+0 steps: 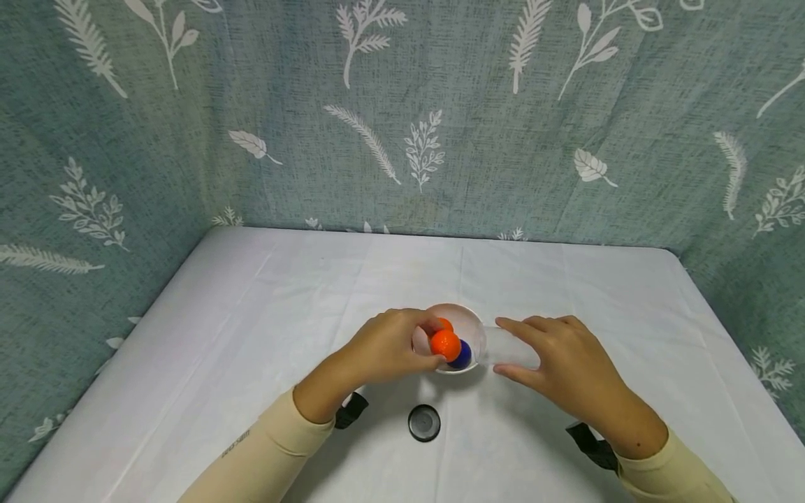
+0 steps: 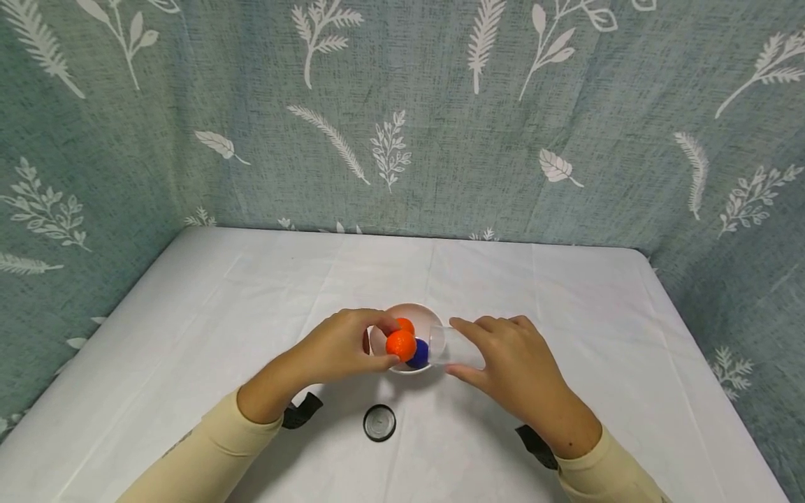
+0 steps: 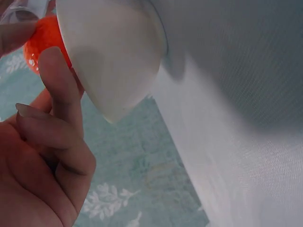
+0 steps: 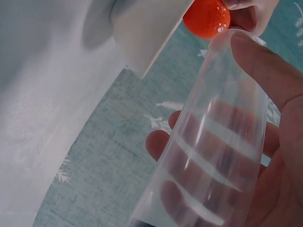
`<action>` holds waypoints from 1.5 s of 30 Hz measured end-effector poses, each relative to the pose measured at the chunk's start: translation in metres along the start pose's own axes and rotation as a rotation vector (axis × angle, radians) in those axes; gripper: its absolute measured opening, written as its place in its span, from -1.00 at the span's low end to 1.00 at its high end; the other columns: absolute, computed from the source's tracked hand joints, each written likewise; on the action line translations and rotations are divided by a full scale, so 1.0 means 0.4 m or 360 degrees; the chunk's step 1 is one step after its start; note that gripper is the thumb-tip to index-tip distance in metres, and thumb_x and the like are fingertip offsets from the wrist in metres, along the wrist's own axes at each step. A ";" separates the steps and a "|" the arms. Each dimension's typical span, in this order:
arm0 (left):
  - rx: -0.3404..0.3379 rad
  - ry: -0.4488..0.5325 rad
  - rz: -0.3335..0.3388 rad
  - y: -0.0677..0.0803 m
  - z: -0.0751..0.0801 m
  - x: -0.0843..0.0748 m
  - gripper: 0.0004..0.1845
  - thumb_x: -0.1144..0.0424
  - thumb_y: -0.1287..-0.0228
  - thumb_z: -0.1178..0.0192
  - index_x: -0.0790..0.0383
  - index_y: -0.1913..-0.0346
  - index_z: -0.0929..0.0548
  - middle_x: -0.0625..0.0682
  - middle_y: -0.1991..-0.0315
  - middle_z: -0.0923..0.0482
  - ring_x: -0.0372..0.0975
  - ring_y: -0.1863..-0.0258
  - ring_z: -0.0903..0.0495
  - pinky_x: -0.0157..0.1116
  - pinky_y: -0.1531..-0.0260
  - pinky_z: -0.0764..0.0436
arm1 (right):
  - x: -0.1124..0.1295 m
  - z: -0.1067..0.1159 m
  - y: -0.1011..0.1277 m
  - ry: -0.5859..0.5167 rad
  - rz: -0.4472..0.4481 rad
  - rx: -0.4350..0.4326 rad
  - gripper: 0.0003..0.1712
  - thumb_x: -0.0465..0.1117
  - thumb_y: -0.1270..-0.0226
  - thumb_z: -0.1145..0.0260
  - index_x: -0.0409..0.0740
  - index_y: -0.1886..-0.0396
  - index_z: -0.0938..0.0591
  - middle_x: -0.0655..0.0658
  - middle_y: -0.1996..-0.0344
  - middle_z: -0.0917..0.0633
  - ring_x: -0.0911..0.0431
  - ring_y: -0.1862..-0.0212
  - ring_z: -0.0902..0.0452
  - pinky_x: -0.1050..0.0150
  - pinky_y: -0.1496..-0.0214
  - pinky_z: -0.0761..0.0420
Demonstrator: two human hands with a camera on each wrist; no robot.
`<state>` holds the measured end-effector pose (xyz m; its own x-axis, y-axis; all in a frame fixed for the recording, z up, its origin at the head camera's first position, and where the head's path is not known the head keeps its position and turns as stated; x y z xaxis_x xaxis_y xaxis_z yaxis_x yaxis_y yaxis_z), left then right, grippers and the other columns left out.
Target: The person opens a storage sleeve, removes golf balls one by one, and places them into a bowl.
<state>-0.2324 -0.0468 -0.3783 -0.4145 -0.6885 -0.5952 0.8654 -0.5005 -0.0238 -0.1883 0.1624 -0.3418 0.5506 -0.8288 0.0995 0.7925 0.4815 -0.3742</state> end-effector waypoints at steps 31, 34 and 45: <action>0.0164 -0.0074 0.0047 0.001 -0.043 0.015 -0.55 0.00 -0.17 -0.41 0.12 -0.08 -0.69 -0.15 0.21 -0.75 -0.39 0.30 -0.64 -0.35 0.26 -0.56 | -0.008 -0.010 -0.001 -0.0058 -0.0069 0.0061 -0.28 0.16 0.00 -0.59 0.03 -0.18 -0.67 -0.11 0.13 -0.79 -0.06 0.14 -0.73 -0.11 0.06 -0.65; 0.0171 -0.0062 0.0052 0.001 -0.043 0.015 -0.56 0.00 -0.17 -0.41 0.11 -0.07 -0.69 -0.16 0.23 -0.76 -0.41 0.30 -0.65 -0.36 0.27 -0.56 | -0.009 -0.010 -0.002 -0.0064 -0.0070 0.0059 -0.29 0.16 0.00 -0.59 0.03 -0.18 -0.68 -0.11 0.13 -0.79 -0.05 0.14 -0.73 -0.11 0.06 -0.66; 0.0161 -0.0083 0.0011 0.001 -0.045 0.012 -0.61 0.00 -0.19 -0.40 0.07 -0.04 -0.71 -0.17 0.23 -0.75 -0.43 0.32 -0.64 -0.38 0.32 -0.56 | -0.015 -0.014 -0.002 -0.0076 -0.0081 0.0053 -0.29 0.16 -0.01 -0.59 0.01 -0.17 -0.68 -0.13 0.12 -0.79 -0.07 0.12 -0.74 -0.14 0.04 -0.66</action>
<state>-0.2291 -0.0408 -0.3958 -0.4249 -0.7172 -0.5524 0.8367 -0.5441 0.0629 -0.1937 0.1652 -0.3471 0.5208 -0.8382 0.1619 0.8276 0.4492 -0.3366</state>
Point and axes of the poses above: each hand's wrist, its own y-axis away from the middle knuckle, its own z-axis out of the back of the hand, x = y × z, the point moved 6 cm from there along -y, towards the middle knuckle
